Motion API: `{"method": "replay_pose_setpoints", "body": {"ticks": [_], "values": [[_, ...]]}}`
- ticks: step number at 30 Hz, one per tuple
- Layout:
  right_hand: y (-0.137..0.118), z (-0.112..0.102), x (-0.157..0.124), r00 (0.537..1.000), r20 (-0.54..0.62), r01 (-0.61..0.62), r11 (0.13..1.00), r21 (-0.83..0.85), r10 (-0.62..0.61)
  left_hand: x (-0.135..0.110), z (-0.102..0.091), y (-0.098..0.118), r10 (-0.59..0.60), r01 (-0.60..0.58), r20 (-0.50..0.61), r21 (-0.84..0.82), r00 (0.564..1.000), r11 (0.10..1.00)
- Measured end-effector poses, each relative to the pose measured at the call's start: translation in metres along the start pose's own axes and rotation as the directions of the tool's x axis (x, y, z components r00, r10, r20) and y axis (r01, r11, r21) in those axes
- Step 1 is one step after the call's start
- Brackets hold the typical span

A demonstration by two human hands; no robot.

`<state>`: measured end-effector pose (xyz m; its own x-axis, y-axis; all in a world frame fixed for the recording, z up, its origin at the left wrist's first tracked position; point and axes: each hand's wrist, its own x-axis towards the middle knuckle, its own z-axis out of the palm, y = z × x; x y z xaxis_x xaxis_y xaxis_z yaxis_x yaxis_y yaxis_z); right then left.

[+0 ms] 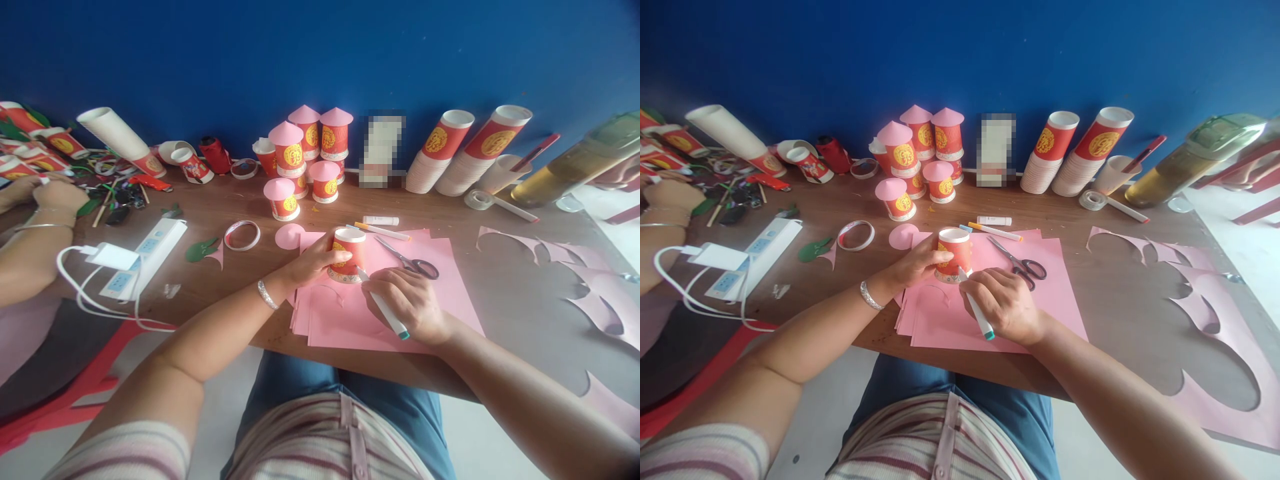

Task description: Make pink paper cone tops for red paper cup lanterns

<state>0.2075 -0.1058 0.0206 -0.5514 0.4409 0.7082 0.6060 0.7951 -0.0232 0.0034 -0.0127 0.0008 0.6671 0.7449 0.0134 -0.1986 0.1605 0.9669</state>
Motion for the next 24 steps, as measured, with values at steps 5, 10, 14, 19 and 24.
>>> {"method": "replay_pose_setpoints", "body": {"ticks": [5,10,14,19,24], "values": [[-0.0004,-0.0001,-0.0004,1.0,0.006,-0.003,1.0,0.01,0.003,0.0002,-0.0016,-0.0021,0.001,-0.002,0.013,0.017,1.0,1.0],[0.0005,0.0001,-0.001,1.0,0.005,0.0,1.0,0.019,0.0,0.0005,-0.0016,-0.0037,0.01,-0.01,0.006,0.026,1.0,1.0],[0.0011,0.0001,-0.0017,1.0,0.02,-0.004,0.999,0.032,0.003,0.0006,-0.0016,-0.0041,0.011,-0.011,0.0,0.032,1.0,0.999],[0.0006,0.0011,-0.0014,1.0,0.012,-0.005,0.999,0.032,0.004,0.0006,-0.0012,-0.0033,-0.004,0.004,0.002,-0.009,1.0,1.0],[-0.0002,0.0026,-0.0002,1.0,-0.002,-0.003,0.999,0.035,0.003,0.0005,-0.001,-0.0033,-0.001,0.001,0.002,-0.033,1.0,0.999]]}}
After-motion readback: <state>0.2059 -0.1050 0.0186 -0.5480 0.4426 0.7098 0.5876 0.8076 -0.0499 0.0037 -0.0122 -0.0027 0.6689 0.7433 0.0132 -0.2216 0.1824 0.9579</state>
